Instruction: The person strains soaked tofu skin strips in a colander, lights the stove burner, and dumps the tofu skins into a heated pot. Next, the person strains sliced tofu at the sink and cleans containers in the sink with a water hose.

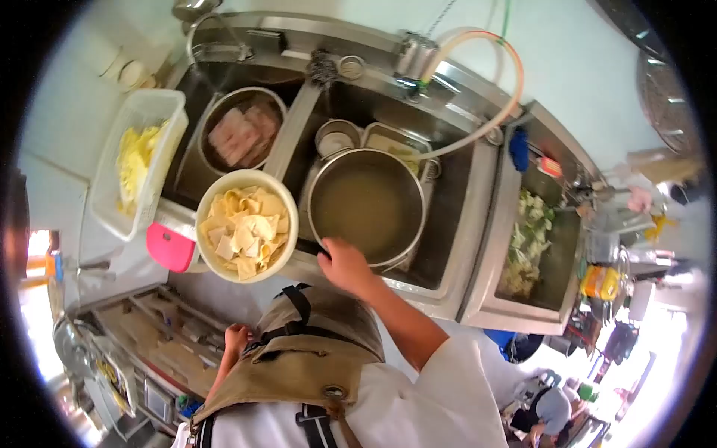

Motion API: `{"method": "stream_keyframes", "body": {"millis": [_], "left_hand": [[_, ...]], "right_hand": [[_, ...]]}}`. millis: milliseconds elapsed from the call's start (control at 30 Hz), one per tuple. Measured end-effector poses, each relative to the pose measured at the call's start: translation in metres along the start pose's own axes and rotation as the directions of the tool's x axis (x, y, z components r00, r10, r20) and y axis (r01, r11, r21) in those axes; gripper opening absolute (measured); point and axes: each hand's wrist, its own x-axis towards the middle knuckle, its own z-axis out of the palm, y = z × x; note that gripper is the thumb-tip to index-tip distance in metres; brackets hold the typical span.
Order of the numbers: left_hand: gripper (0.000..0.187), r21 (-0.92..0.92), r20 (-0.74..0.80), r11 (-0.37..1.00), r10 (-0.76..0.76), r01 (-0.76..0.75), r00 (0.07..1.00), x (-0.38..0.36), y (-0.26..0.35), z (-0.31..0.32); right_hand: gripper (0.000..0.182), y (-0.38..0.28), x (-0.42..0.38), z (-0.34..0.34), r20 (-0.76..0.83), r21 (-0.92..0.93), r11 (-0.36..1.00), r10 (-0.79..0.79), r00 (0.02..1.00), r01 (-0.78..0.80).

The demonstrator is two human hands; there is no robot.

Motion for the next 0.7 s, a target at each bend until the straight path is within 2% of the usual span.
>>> {"method": "stream_keyframes", "body": {"millis": [33,67,167,267,367,400,433,467,500,533,567,600,667,700], "left_hand": [[0.013,0.087,0.035,0.996,0.033,-0.036,0.999,0.015,-0.008,0.000],[0.014,0.047,0.086,0.997,0.060,-0.064,0.994,0.032,-0.017,0.003],[0.023,0.366,0.181,0.913,0.120,-0.181,0.976,0.058,-0.006,0.019],[0.026,0.453,0.268,0.760,0.384,-0.467,0.884,0.073,0.005,0.040],[0.025,0.332,0.308,0.879,0.242,-0.342,0.920,0.084,0.020,0.046],[0.021,0.229,0.307,0.954,0.120,-0.196,0.944,0.062,0.052,0.041],[0.018,-0.010,0.301,0.990,0.140,-0.143,0.943,0.057,0.062,0.033],[0.016,-0.190,0.234,0.979,0.114,-0.070,0.966,0.054,0.071,0.023],[0.017,-0.279,0.057,0.957,0.094,-0.075,0.994,0.036,0.100,0.018],[0.020,-0.365,-0.049,0.928,0.065,-0.078,0.997,0.039,0.116,0.005],[0.023,-0.386,-0.152,0.914,0.066,-0.121,0.986,0.042,0.132,-0.007],[0.028,-0.472,-0.188,0.872,0.042,-0.127,0.981,0.020,0.166,-0.013],[0.038,-0.470,-0.172,0.861,0.126,-0.194,0.977,0.015,0.196,-0.023],[0.041,-0.474,-0.156,0.846,0.190,-0.242,0.969,0.012,0.212,-0.018]], "right_hand": [[0.032,0.004,-0.013,0.003,0.011,0.010,1.000,0.030,0.999,-0.030],[0.030,0.011,-0.024,0.005,-0.029,-0.022,0.998,0.064,0.998,-0.064],[0.028,0.032,-0.059,-0.001,-0.130,-0.072,0.982,0.163,0.978,-0.174],[0.029,0.042,-0.083,-0.018,-0.238,0.015,0.971,0.236,0.942,-0.239],[0.028,0.051,-0.098,-0.025,-0.313,0.067,0.969,0.245,0.918,-0.236],[0.028,0.051,-0.101,-0.027,-0.268,0.090,0.958,0.288,0.919,-0.274],[0.027,0.048,-0.096,-0.027,-0.225,0.114,0.944,0.328,0.917,-0.310],[0.027,0.046,-0.089,-0.025,-0.181,0.140,0.929,0.364,0.914,-0.343],[0.026,0.047,-0.079,-0.013,-0.236,0.221,0.949,0.275,0.932,-0.224],[0.024,0.047,-0.062,0.001,-0.296,0.291,0.952,0.182,0.938,-0.093],[0.023,0.033,-0.043,0.000,-0.275,0.356,0.934,0.109,0.955,-0.005],[0.027,0.025,-0.017,0.006,-0.179,0.322,0.945,0.115,0.977,-0.052],[0.045,0.013,0.027,0.025,-0.169,0.244,0.966,0.128,0.977,-0.084],[0.049,0.015,0.047,0.025,0.054,0.431,0.893,0.113,0.992,-0.125]]}}
